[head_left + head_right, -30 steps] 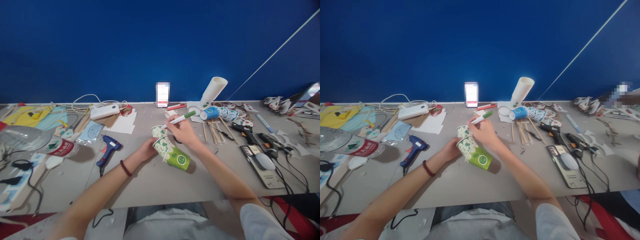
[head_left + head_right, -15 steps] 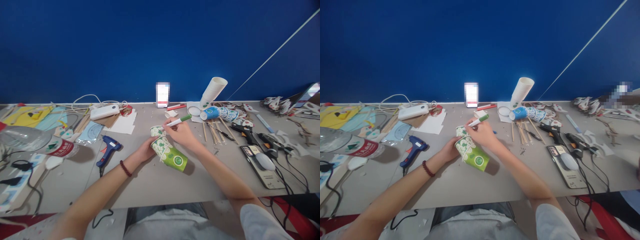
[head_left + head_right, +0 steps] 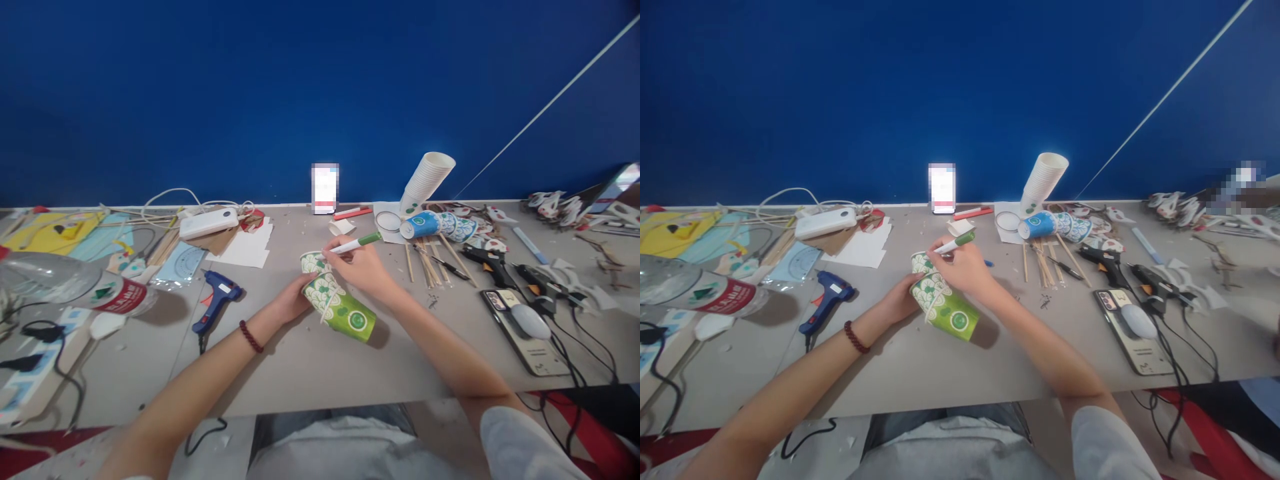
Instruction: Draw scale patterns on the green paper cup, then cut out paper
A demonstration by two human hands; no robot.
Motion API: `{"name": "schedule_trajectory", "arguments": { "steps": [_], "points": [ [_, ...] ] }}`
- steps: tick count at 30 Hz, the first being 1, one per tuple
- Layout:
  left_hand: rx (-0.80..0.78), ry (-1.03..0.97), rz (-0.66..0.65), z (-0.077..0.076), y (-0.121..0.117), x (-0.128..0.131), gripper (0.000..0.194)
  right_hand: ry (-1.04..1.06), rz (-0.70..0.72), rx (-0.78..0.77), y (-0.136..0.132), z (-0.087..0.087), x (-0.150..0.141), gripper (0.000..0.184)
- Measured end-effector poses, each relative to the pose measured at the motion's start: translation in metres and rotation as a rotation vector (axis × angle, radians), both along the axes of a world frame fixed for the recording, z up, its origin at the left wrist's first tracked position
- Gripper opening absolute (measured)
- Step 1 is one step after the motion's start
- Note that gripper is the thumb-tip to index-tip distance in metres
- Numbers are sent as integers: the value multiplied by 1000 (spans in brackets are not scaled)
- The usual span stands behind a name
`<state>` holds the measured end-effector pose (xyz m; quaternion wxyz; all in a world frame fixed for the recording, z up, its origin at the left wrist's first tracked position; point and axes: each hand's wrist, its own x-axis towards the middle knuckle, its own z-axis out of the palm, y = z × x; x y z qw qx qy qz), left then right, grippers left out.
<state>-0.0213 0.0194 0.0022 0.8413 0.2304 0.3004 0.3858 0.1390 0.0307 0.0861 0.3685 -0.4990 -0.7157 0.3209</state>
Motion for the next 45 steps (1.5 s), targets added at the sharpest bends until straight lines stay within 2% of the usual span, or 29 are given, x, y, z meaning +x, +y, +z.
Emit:
{"name": "schedule_trajectory", "arguments": {
  "steps": [17, 29, 37, 45],
  "points": [
    [-16, 29, -3, 2, 0, 0, 32, -2, -10, -20, -3, 1, 0, 9],
    [-31, 31, -7, 2, 0, -1, 30, 56, -27, -1, 0, -1, 0, 15],
    [-29, 23, -2, 1, 0, -1, 29, 20, -39, 31, -1, 1, 0, 13],
    [-16, 0, -14, 2, -1, -1, 31, -4, -35, -1, -3, 1, 0, 13]
  ]
}}
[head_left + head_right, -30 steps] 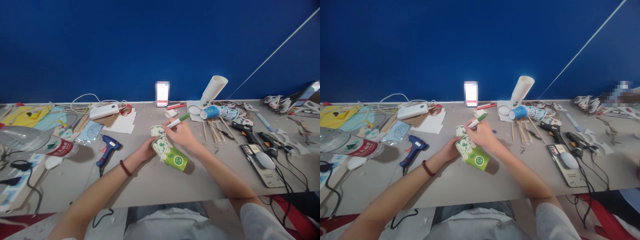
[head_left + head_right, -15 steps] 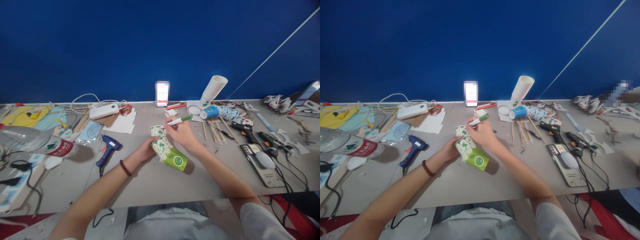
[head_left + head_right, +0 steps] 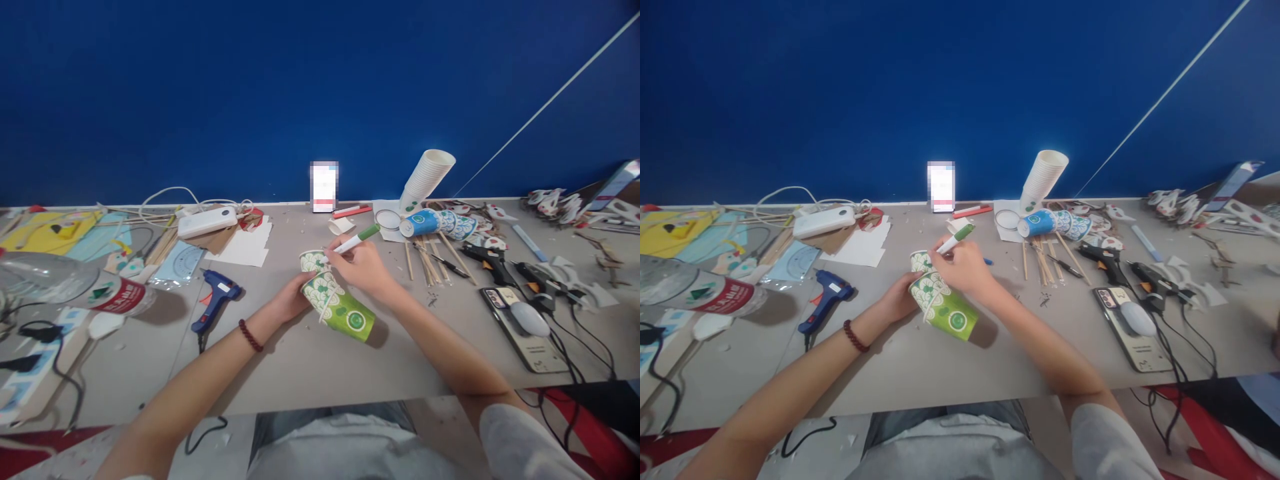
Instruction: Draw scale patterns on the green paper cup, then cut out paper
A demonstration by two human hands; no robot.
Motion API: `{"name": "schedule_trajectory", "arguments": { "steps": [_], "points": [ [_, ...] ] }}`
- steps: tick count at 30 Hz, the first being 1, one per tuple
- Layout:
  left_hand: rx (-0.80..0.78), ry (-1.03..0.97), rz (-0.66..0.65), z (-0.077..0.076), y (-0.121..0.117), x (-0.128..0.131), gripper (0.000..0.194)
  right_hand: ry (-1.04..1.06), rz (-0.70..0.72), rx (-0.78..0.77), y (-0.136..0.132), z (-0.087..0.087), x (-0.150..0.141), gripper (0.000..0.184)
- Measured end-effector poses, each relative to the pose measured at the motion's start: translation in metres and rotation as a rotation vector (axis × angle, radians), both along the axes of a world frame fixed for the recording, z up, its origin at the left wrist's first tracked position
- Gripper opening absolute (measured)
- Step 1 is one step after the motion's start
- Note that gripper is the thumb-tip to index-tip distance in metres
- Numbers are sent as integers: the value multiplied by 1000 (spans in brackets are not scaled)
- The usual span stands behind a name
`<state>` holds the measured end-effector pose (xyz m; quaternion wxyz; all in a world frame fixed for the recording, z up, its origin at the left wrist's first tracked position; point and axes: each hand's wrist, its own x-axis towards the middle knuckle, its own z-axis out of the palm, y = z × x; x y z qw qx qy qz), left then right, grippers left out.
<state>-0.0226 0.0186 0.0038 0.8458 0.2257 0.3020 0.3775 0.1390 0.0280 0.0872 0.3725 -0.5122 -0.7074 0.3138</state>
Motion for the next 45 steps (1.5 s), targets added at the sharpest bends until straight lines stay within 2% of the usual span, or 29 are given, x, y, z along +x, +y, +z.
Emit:
{"name": "schedule_trajectory", "arguments": {
  "steps": [4, 14, 23, 36, 41, 45],
  "points": [
    [-1, -8, -4, -1, 0, 0, 29, 22, 2, -21, 1, -1, 1, 14],
    [-38, -17, 13, 3, 1, 0, 29, 248, -8, -101, 14, -13, 4, 12],
    [-42, -19, 9, 3, 0, 0, 27, 224, -22, -81, 13, -13, 4, 12],
    [-39, -17, 20, 2, 0, 0, 25, 44, -31, -76, 3, -6, -1, 14],
    [-31, -26, 15, 0, 0, 0, 27, 66, -11, -102, 3, -3, 0, 14],
    [-38, -13, 16, 2, 1, 0, 27, 149, -22, -118, 8, -7, 3, 12]
  ]
}}
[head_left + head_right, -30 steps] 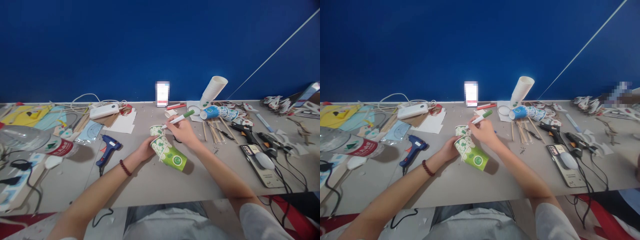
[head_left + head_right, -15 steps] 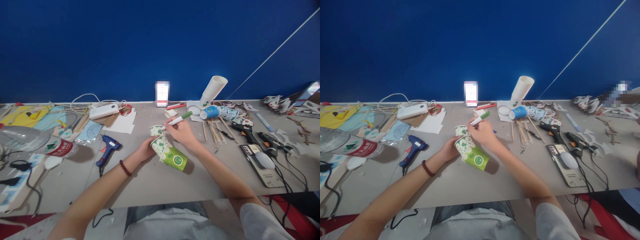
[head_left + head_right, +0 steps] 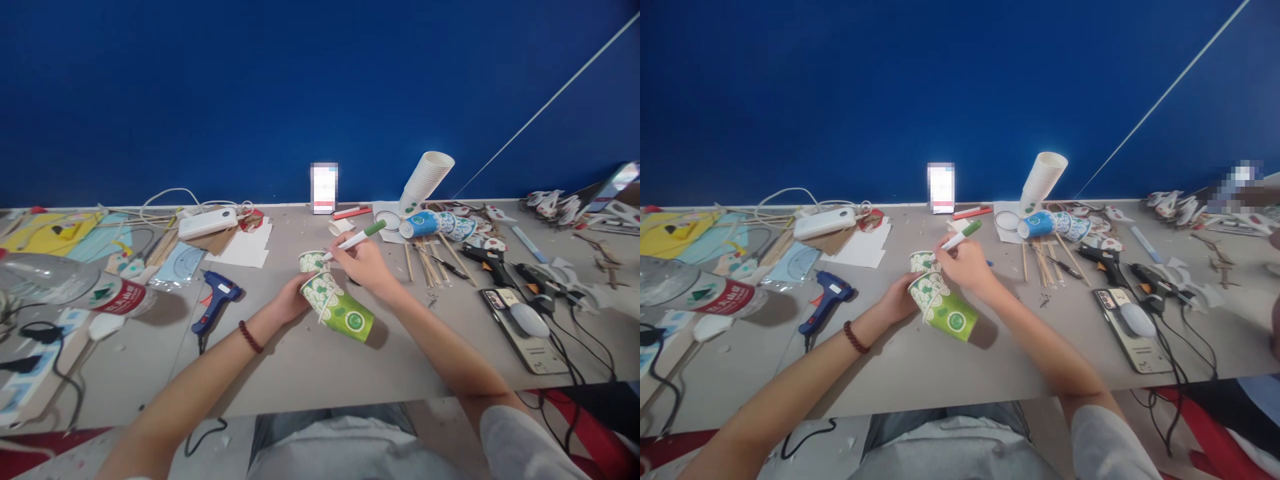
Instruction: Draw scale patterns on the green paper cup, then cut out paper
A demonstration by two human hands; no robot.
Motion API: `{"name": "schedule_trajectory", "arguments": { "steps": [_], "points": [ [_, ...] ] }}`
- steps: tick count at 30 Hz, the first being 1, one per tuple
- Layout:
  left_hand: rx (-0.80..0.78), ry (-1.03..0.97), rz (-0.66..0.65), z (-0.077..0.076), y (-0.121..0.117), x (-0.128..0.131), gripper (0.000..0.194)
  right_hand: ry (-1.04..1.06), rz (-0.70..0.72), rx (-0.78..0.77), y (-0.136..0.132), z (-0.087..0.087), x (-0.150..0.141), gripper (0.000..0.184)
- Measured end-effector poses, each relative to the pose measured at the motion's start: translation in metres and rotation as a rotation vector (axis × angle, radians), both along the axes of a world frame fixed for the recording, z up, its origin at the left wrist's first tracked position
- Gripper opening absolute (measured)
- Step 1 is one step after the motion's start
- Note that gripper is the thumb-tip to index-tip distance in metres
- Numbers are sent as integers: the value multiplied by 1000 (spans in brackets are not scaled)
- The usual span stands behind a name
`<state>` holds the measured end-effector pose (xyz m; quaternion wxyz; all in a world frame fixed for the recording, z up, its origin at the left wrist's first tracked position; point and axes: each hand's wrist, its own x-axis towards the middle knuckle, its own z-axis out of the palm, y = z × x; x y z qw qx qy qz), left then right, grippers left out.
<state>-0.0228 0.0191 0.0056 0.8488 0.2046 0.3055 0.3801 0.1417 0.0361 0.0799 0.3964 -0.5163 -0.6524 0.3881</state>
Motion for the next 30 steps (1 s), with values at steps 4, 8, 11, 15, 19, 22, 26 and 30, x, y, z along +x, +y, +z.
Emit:
{"name": "schedule_trajectory", "arguments": {
  "steps": [4, 8, 11, 15, 19, 22, 26, 30],
  "points": [
    [7, -8, -2, 2, 0, 0, 29, 22, -29, -5, 2, -3, 0, 12],
    [5, -6, -2, 1, 0, 0, 29, -2, -24, -6, -1, 3, -1, 12],
    [14, -12, -9, 0, 0, 0, 29, -44, -29, 16, -3, 7, -1, 12],
    [19, -1, -19, -2, 0, 0, 29, -80, -26, 25, -4, 8, -2, 13],
    [21, 1, -20, -3, 0, 0, 29, -98, -22, 26, -5, 6, -3, 14],
    [15, 14, -3, -1, 0, 0, 27, -115, -9, 35, -7, 5, -4, 13],
    [16, 21, 7, 2, -1, 1, 28, -143, -2, 61, -9, 4, -5, 13],
    [19, 15, 10, 1, 0, 1, 27, -127, 2, 48, -9, 4, -4, 13]
  ]
}}
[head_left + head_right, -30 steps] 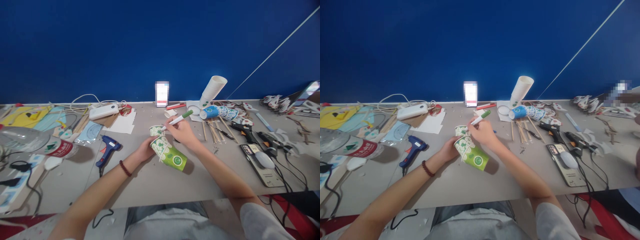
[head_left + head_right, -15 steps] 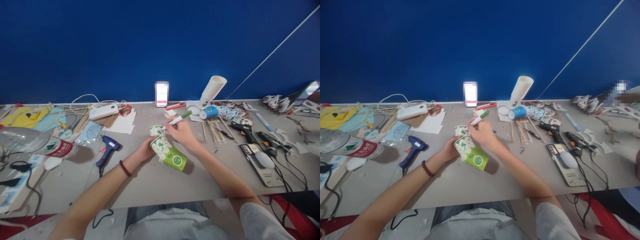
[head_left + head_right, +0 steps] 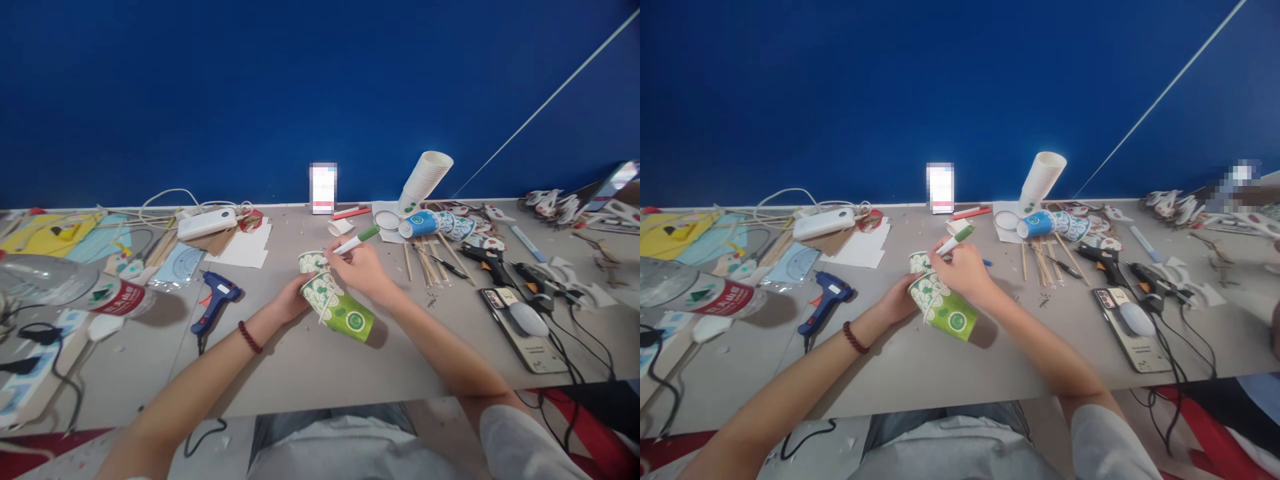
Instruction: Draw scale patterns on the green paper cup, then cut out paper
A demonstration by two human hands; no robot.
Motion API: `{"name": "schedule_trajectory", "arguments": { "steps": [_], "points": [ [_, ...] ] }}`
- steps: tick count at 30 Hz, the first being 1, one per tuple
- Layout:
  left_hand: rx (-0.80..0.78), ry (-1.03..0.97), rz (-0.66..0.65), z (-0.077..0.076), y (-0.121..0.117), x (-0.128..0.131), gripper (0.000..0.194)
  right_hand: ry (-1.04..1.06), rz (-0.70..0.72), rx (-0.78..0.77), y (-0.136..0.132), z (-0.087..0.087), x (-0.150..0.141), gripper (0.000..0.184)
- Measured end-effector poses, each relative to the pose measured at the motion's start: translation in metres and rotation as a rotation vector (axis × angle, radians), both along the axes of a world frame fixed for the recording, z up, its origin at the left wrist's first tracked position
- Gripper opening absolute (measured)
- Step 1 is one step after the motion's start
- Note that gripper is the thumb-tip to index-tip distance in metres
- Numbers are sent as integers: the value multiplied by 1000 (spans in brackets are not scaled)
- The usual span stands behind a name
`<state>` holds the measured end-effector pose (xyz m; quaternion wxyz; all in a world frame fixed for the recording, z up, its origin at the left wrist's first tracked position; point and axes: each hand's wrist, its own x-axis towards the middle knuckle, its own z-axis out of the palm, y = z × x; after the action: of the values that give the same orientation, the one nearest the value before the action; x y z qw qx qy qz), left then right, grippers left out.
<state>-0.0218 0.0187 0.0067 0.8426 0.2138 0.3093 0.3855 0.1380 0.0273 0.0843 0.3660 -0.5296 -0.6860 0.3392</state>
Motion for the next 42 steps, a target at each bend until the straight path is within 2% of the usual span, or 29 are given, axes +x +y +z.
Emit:
{"name": "schedule_trajectory", "arguments": {
  "steps": [8, 13, 22, 30, 42],
  "points": [
    [25, -25, 3, -2, 1, 0, 34, 240, 1, -104, 9, -5, 2, 14],
    [6, -3, 15, 1, 0, 0, 28, 321, 18, -109, 13, -10, 2, 16],
    [21, -44, 33, -7, 2, -1, 26, 247, 44, -58, 8, -2, 2, 17],
    [-13, -64, 38, 2, 3, 1, 29, 235, 33, -61, 7, -3, 2, 16],
    [-21, -90, 35, 0, 3, 0, 33, 202, 61, -8, 8, 0, 2, 14]
  ]
}}
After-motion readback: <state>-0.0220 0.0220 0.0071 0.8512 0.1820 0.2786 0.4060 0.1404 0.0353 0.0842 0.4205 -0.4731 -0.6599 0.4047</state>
